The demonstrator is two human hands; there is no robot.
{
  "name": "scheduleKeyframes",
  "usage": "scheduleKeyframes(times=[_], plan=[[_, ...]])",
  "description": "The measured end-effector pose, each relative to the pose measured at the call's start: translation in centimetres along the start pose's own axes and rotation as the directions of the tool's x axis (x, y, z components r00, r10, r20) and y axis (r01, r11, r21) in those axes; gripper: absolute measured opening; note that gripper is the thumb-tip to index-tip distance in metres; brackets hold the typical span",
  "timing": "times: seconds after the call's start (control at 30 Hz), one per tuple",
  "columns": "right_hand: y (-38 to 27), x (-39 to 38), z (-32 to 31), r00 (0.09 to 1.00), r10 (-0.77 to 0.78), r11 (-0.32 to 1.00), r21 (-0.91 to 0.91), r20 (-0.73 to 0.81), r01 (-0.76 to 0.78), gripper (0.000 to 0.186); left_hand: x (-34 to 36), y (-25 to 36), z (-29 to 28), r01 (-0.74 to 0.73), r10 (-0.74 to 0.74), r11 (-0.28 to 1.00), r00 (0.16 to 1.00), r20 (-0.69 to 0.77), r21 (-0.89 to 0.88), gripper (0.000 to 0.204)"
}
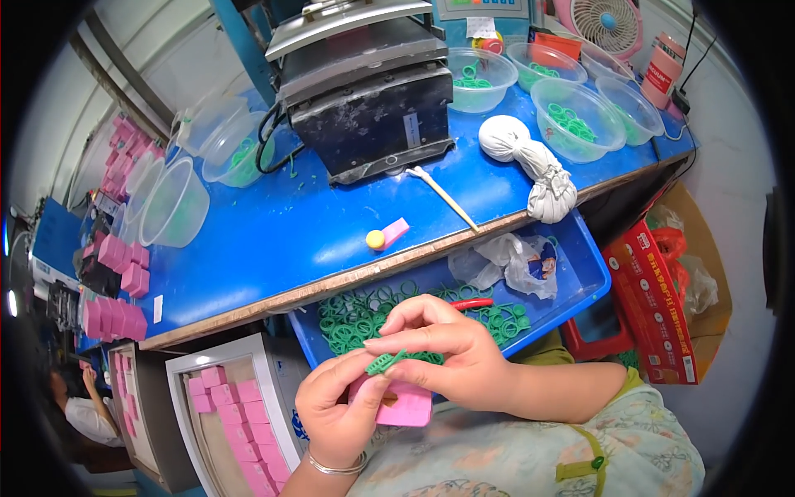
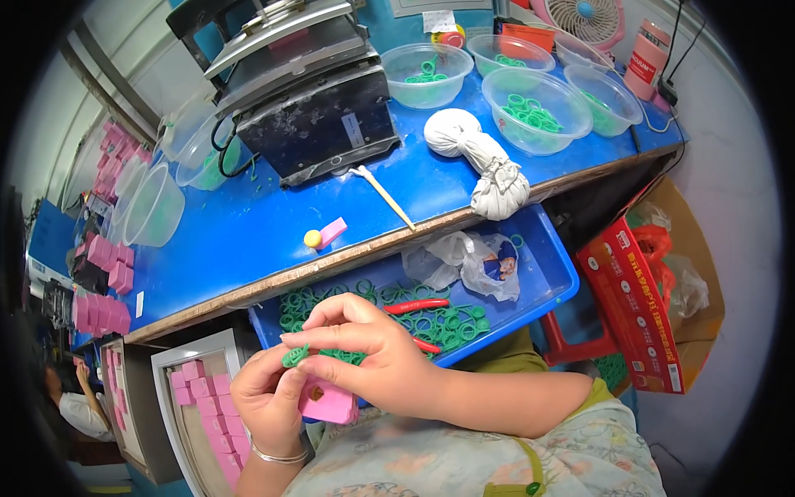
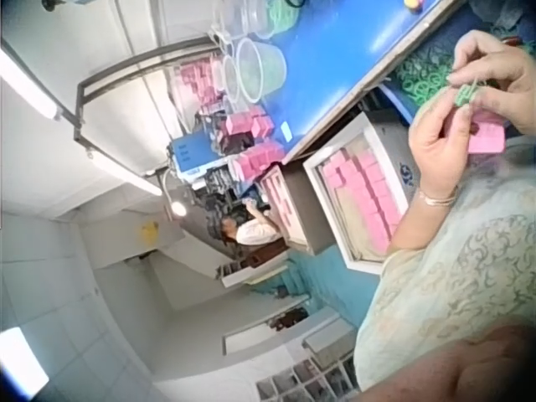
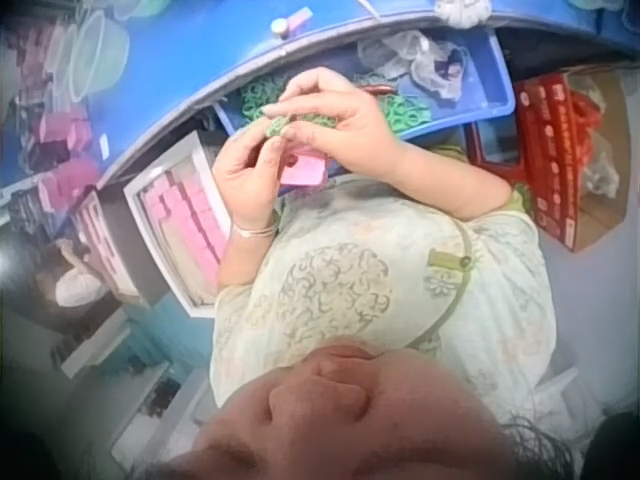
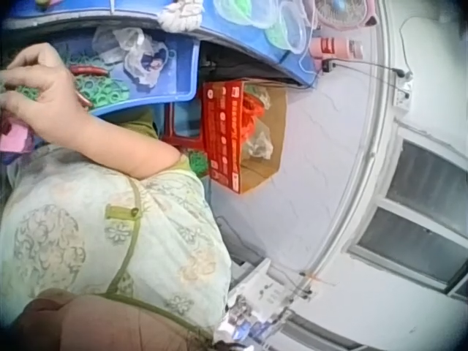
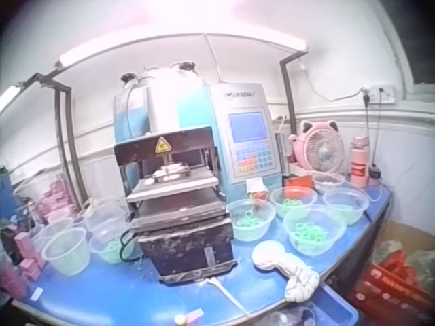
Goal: Using a wax injector and silicone molds to produce wax patterns for jewelry casting.
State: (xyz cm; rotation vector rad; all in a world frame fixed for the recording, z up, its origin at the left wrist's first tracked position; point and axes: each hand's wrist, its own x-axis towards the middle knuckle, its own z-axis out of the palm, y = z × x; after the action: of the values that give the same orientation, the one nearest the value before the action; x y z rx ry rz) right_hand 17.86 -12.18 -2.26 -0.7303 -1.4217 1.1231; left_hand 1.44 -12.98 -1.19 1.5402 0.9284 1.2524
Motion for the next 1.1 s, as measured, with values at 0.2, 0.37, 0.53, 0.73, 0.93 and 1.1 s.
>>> scheduleKeyframes(times=[0.2,0.37,0.53,0.73,0.93,1.1], plan=[[-1.0,0.5,-1.7,0.974,-0.223,0.932,-0.284,0.046,0.227,0.023,0.6,0.5,-0.4,-0.308,0.32,0.857,0.946,0.043,0.413,0.024],[-1.1,0.8,-1.8,0.886,-0.445,0.698,-0.57,0.127,0.433,0.027,0.3,1.0,-0.2,-0.265,0.293,0.875,0.956,-0.008,0.405,0.023],[-0.7,0.3,-1.1,0.873,-0.459,0.534,-0.736,0.161,0.417,0.019,0.0,1.3,-0.2,-0.255,0.275,0.87,0.961,0.015,0.422,0.022],[-0.8,0.3,-0.1,0.941,-0.323,0.586,-0.759,0.103,0.285,0.016,0.0,1.2,-0.1,-0.271,0.288,0.839,0.957,0.036,0.471,0.021],[-2.2,0.6,-0.1,0.992,0.122,0.82,-0.564,0.009,-0.096,0.014,0.3,0.9,0.1,-0.378,0.38,0.742,0.918,0.117,0.554,0.023],[-1.3,1.3,-0.8,0.905,0.422,0.898,-0.156,0.049,-0.411,0.013,0.3,0.9,-0.1,-0.5,0.442,0.541,0.853,0.278,0.676,0.024]])
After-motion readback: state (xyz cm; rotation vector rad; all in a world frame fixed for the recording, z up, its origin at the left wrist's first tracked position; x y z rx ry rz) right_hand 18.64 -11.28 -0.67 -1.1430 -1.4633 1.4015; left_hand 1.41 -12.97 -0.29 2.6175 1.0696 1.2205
